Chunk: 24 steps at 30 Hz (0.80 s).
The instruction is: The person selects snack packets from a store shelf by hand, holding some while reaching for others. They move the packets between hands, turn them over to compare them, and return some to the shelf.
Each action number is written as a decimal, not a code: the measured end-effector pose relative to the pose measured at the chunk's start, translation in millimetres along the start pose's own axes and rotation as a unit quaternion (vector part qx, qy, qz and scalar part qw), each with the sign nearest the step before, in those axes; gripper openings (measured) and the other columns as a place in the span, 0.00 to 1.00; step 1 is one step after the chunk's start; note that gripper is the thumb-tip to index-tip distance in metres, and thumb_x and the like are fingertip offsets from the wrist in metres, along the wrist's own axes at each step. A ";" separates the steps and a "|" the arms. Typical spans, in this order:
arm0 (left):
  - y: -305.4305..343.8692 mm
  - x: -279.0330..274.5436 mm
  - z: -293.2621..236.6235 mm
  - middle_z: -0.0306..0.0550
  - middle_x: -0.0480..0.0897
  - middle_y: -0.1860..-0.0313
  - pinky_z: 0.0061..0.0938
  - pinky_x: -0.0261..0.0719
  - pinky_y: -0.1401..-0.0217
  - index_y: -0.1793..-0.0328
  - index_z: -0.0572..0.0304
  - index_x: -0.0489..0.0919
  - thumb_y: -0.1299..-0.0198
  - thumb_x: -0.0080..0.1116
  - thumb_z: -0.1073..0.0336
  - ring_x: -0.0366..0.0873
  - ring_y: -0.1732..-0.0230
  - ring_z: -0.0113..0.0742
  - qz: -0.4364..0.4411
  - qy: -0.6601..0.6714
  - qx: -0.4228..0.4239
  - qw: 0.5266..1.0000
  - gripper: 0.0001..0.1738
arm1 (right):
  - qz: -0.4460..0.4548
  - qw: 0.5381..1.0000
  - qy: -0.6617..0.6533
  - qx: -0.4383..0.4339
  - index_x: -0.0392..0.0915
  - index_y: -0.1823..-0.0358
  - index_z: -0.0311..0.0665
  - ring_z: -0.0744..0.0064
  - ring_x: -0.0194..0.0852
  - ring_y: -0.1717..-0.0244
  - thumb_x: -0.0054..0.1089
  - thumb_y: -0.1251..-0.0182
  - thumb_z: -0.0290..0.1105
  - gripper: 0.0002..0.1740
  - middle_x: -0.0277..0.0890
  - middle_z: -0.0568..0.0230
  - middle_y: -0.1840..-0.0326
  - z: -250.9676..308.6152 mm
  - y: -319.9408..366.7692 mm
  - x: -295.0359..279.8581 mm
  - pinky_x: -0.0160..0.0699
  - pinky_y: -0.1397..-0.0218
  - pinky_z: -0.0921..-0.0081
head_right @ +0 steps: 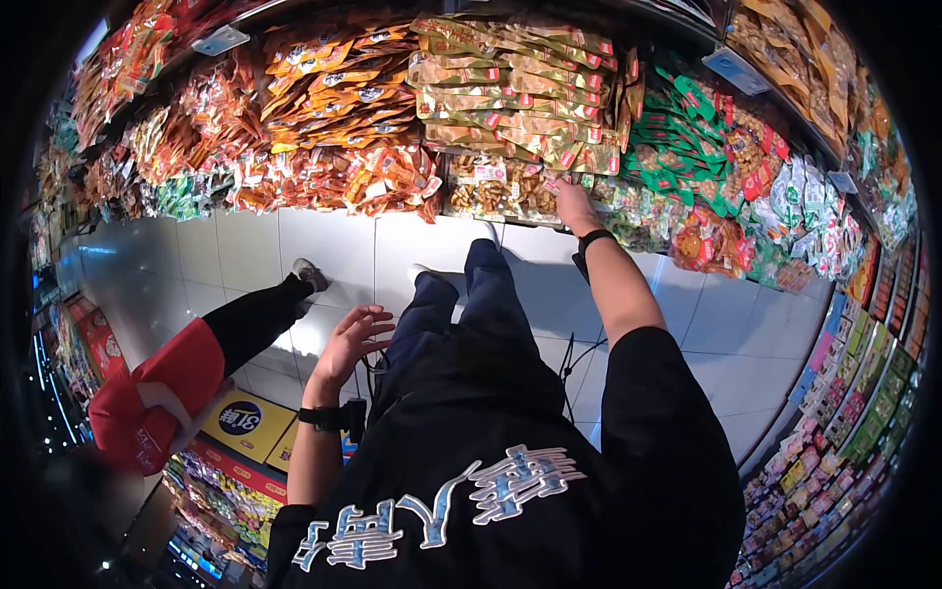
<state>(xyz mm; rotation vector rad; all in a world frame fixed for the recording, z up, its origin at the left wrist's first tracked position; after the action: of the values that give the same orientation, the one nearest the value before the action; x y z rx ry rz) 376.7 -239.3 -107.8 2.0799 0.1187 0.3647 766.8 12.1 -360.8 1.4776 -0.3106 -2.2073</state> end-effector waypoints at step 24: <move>-7.2 -23.9 -18.8 0.48 0.79 0.42 0.38 0.75 0.38 0.39 0.60 0.73 0.28 0.46 0.60 0.77 0.40 0.44 0.020 0.020 0.043 0.999 0.17 | -0.023 0.998 0.064 -0.013 0.71 0.49 0.34 0.44 0.74 0.47 0.55 0.38 0.34 0.18 0.74 0.45 0.49 49.9 93.5 -8.4 0.76 0.43 0.55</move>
<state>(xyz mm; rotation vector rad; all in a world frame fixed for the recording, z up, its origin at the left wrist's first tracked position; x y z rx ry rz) 348.7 -225.6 -110.1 2.1623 0.1199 0.4329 747.1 -68.2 -293.9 1.6178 -0.2078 -2.1308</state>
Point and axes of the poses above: each hand's wrist, its own y-axis away from the middle knuckle, its own x-axis out of the palm, z = x × y, the point moved 1 cm from there along -y, towards the middle knuckle
